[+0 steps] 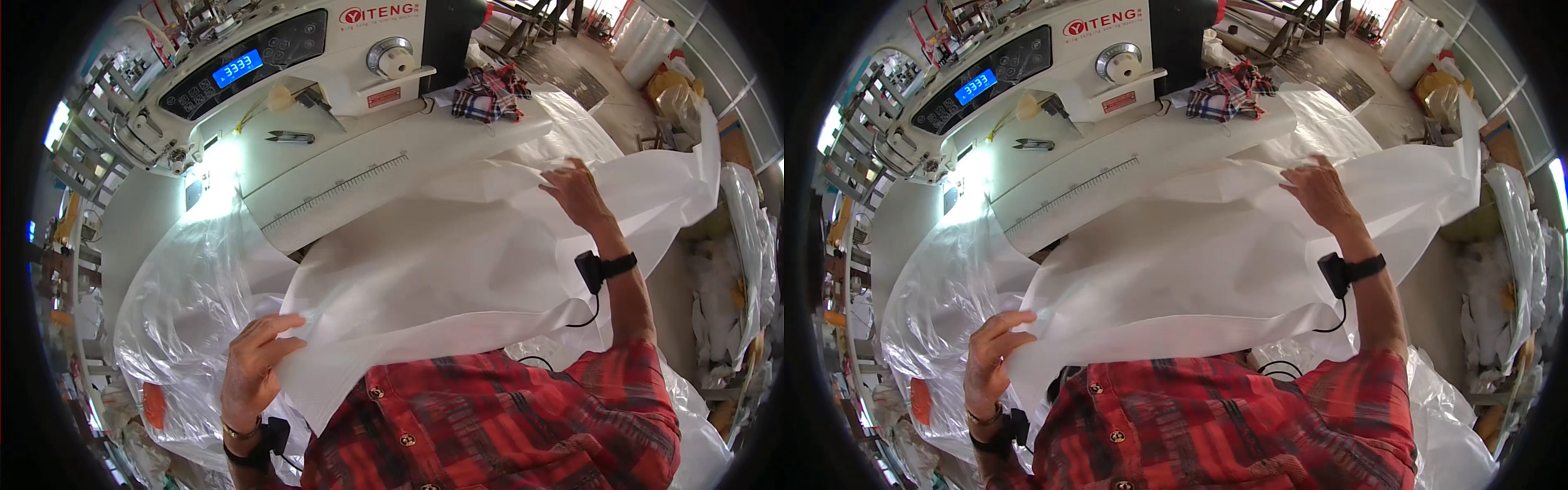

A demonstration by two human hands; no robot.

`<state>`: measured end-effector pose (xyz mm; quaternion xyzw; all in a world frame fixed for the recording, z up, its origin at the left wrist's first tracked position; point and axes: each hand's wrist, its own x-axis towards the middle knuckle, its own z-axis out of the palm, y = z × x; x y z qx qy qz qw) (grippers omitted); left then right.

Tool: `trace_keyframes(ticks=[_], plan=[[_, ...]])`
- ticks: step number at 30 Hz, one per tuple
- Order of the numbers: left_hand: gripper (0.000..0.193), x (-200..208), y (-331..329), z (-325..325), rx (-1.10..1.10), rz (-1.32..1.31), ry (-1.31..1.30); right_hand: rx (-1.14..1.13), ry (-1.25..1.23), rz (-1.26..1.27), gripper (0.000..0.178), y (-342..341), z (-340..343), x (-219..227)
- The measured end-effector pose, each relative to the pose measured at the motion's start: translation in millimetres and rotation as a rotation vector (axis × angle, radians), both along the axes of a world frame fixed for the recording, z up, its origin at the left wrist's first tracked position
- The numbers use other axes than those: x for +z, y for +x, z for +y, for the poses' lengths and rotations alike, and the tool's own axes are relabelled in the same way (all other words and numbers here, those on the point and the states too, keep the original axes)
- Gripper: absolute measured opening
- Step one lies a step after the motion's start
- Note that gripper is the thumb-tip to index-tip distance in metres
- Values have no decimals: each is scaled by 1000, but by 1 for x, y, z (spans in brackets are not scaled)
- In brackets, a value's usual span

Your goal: Sewing together large sheets of white plastic material using an industrial sewing machine.

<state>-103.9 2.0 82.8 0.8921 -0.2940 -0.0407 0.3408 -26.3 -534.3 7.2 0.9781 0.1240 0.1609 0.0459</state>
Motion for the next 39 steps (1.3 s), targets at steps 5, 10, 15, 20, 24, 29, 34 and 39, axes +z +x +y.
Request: trace_keyframes(ticks=[5,10,15,20,24,29,34,39], plan=[[24,-7,19,-21,-118,-174,5,197,95,76,24,-52,50,59],[27,-15,36,-56,-247,-179,-31,345,118,2,34,-88,87,99],[38,-25,47,-91,-401,-221,-96,411,297,-182,35,-104,116,129],[40,-27,57,-102,-468,-272,-252,459,443,-536,32,-104,126,137],[29,-2,42,-98,-450,-366,-390,93,-109,-910,32,-89,62,143],[16,12,28,-68,-167,-447,-319,-588,584,-1078,55,-9,-107,133],[24,-4,19,18,265,-672,-399,-906,216,-994,60,-5,-238,52],[28,-52,49,52,988,-841,-454,-878,399,-473,69,-24,-214,-1]])
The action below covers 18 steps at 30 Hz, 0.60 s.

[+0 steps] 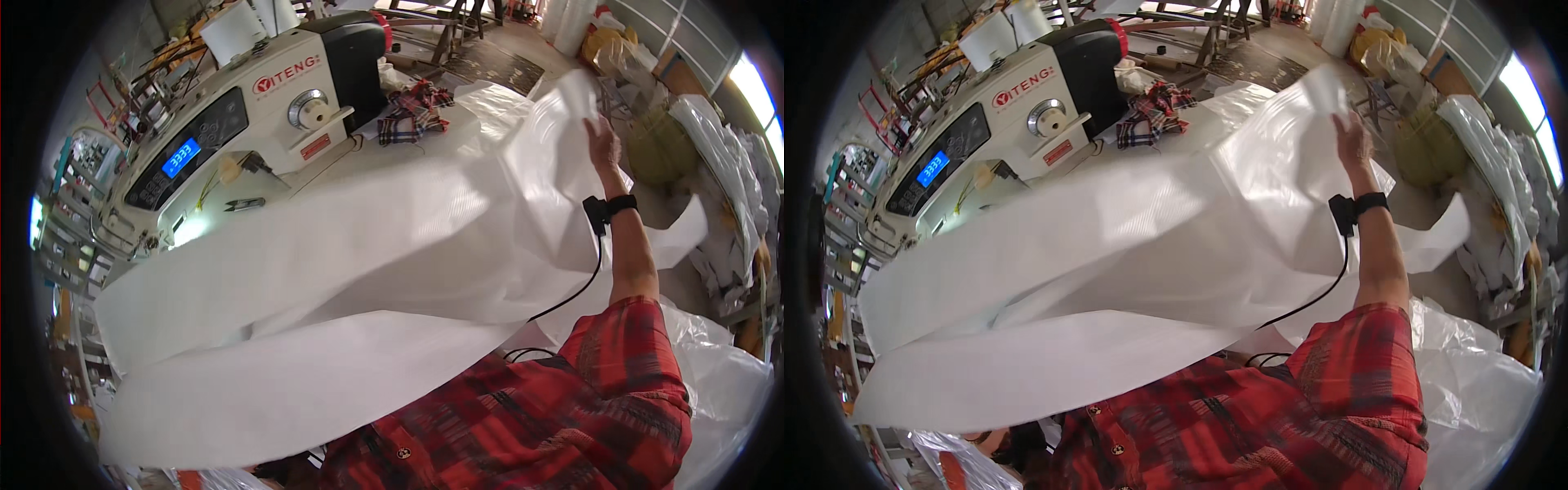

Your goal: Sewing together large sheets of white plastic material using an industrial sewing machine.

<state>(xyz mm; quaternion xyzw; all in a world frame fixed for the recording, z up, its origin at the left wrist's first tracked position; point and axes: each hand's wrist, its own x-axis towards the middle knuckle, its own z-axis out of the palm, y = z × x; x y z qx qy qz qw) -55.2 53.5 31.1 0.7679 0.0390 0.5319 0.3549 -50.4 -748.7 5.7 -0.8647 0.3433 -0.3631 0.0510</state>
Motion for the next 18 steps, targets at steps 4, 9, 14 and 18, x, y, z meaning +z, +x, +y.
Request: trace_keyframes(ticks=[4,9,14,18], plan=[[29,0,-4,3,-35,34,39,446,116,-51,84,-31,116,24],[30,-11,-18,10,-57,98,53,1165,422,431,119,-122,256,22],[31,-16,-38,22,-80,164,63,670,301,737,132,-154,311,-73],[32,-22,-57,31,-84,208,58,530,366,695,118,-160,310,-134]])
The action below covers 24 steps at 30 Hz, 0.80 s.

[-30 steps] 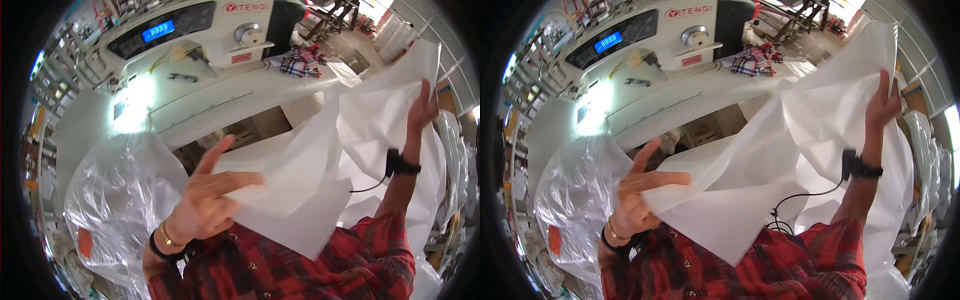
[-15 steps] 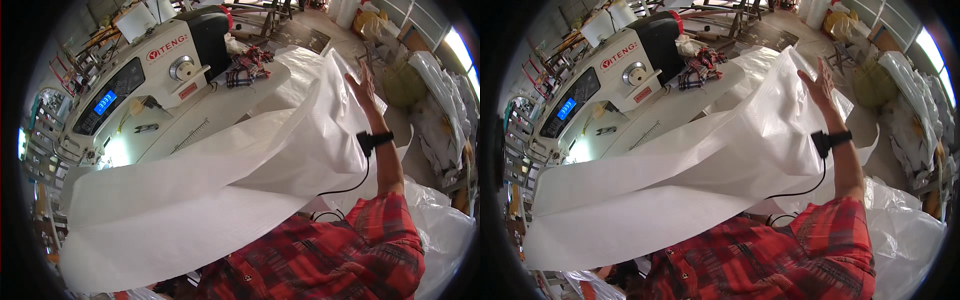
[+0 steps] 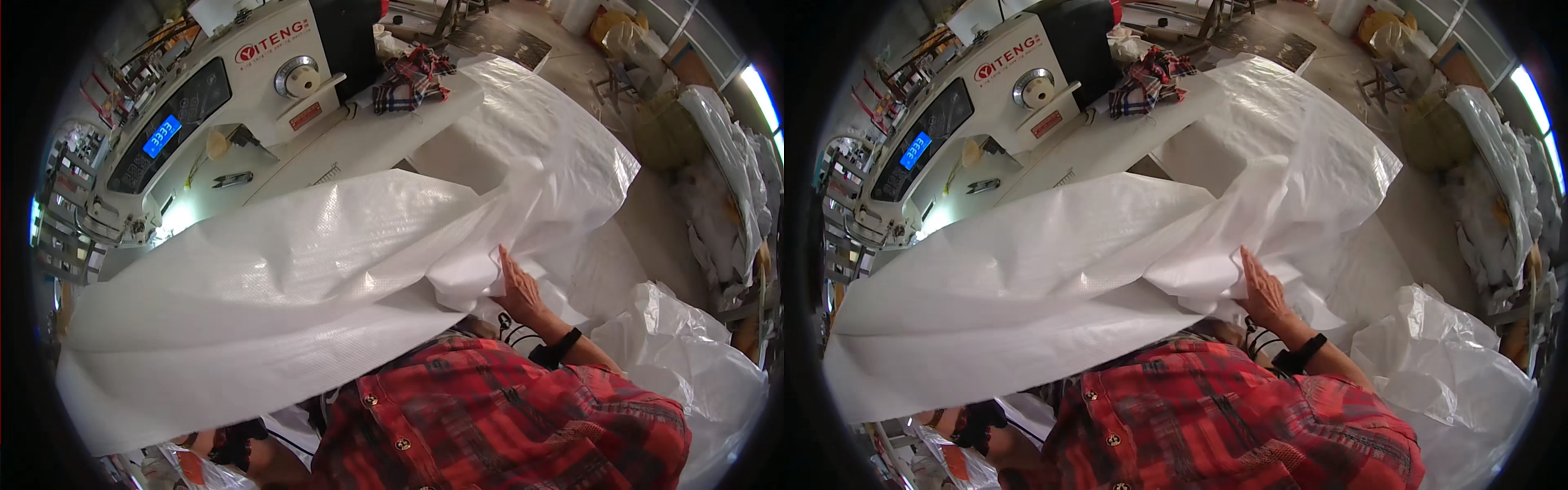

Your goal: Sewing together large sheets of white plastic material using an industrial sewing machine.

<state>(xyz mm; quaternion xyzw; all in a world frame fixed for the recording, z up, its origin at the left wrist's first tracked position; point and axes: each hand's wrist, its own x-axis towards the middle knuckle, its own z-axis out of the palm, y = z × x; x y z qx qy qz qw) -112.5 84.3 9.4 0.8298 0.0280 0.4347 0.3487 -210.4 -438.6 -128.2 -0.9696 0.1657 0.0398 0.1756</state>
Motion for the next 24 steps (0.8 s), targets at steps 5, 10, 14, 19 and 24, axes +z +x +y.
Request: trace_keyframes(ticks=[5,10,14,19,24], plan=[[33,-5,-19,13,-2,42,-8,-66,258,-383,62,7,-46,-6],[34,-14,-36,17,-5,76,-30,-393,-71,-727,26,0,-177,54],[35,-18,-45,22,-28,102,-50,-528,-797,-656,28,-15,-297,108],[37,-27,-53,23,-43,123,-82,-882,-967,-399,37,-89,-430,136],[39,-49,-54,35,-89,165,-157,-845,-882,-571,38,-120,-523,190]])
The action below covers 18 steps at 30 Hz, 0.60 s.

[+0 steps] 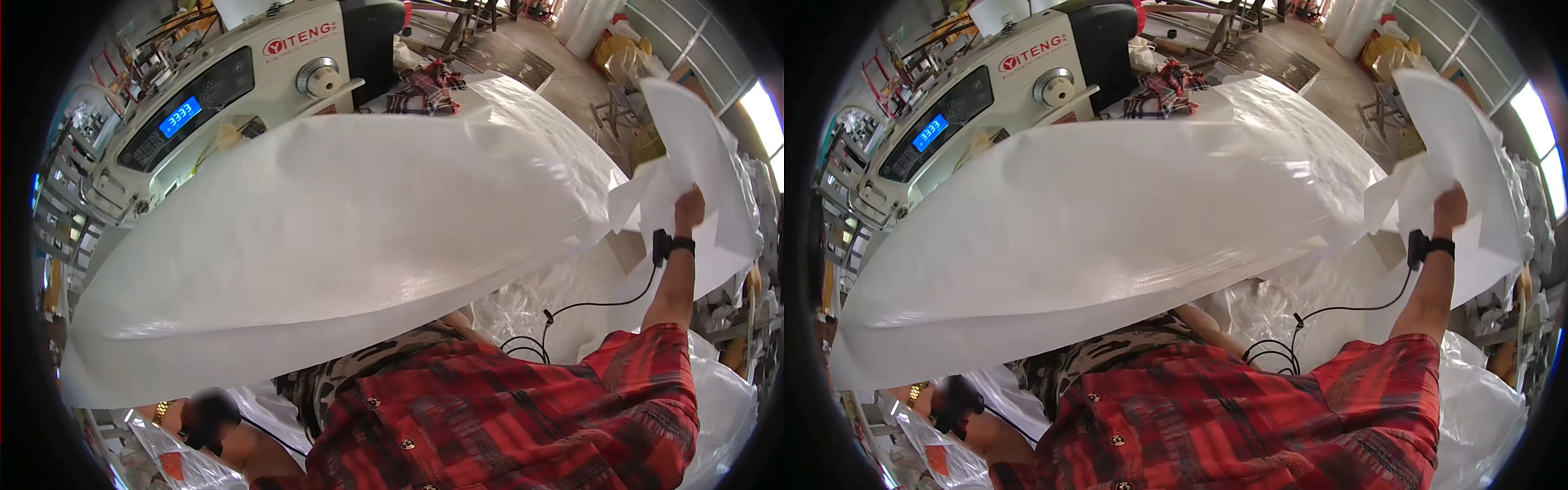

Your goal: Sewing together large sheets of white plastic material using an industrial sewing machine.

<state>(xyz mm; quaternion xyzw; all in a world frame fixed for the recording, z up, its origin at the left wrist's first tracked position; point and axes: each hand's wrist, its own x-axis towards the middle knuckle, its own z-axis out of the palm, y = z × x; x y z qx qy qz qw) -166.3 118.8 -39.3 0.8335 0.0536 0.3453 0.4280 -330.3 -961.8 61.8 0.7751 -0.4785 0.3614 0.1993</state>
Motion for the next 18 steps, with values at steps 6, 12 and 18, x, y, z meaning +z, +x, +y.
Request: trace_keyframes(ticks=[6,12,18], plan=[[41,32,-21,-14,15,9,110,145,35,377,29,205,118,-66],[43,40,-39,-5,52,22,131,411,598,639,51,291,256,-153],[45,44,-41,3,1,79,149,483,674,496,67,270,293,-137]])
